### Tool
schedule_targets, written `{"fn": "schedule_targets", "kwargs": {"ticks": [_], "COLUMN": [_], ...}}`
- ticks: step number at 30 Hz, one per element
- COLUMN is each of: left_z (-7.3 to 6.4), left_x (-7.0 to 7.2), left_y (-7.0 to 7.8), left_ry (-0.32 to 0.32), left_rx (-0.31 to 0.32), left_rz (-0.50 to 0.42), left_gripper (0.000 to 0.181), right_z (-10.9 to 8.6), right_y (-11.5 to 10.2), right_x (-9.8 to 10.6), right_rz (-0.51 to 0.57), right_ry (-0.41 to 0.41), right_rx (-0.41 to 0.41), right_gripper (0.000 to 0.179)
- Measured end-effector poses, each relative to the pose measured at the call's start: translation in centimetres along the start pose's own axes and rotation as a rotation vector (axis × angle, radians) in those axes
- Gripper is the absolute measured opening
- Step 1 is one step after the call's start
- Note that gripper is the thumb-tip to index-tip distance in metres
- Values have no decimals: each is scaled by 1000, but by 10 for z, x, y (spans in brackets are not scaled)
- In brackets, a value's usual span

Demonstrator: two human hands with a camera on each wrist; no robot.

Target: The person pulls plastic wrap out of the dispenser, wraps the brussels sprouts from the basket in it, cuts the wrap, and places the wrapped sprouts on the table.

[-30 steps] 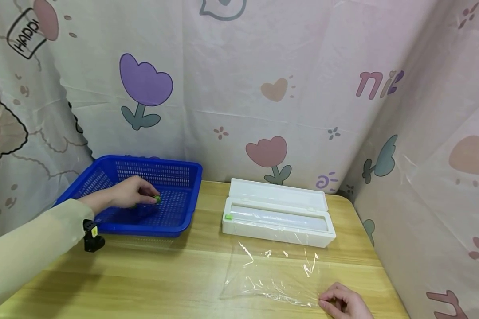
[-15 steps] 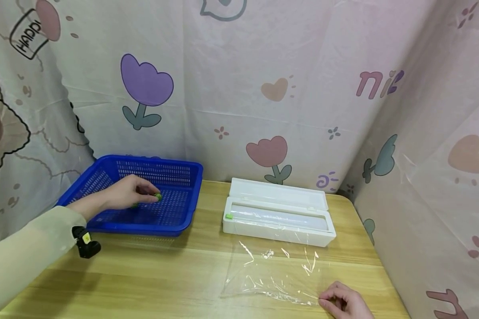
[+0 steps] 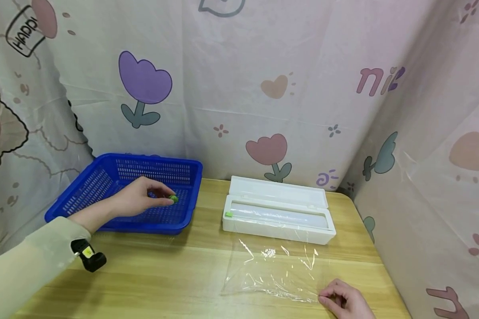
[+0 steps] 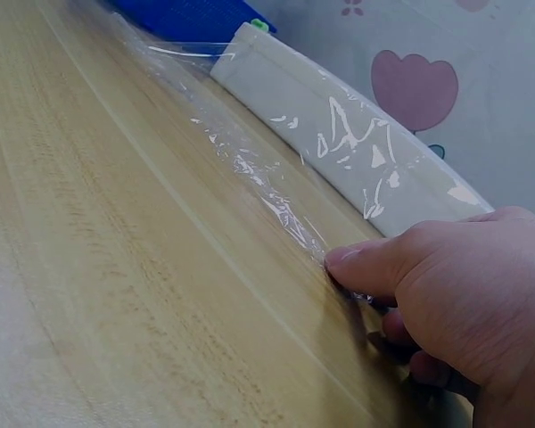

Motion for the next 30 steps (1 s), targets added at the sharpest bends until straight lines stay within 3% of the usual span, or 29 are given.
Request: {"fn": "schedule_targets", "kwargs": {"ticks": [15,23,30], "left_z": [9,15,23], "left_x": [-39,-67,-103], "left_y": [70,98,118], "left_ry": [0,-29,-93], "left_rx": [-118,-177,-252], "left_rz": [-161,-190,-300], "left_gripper": [19,19,20], "right_z": [0,0,-2], "right_y": [-1,0,-2], "right_x": [0,0,0], "right_rz": [4,-29,-29], "right_ry": [-11,-13,13], "right_rx": [2,-9,61], "right_gripper": [17,17,22]}}
Point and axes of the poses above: each hand's wrist, its own z-axis towards the middle knuckle, its own x-axis out of the back of the hand, y = z × x, the point moved 6 cm from there along z, towards the middle knuckle, and after that the axes turned 7 degrees about -y, right-handed, at the moved point
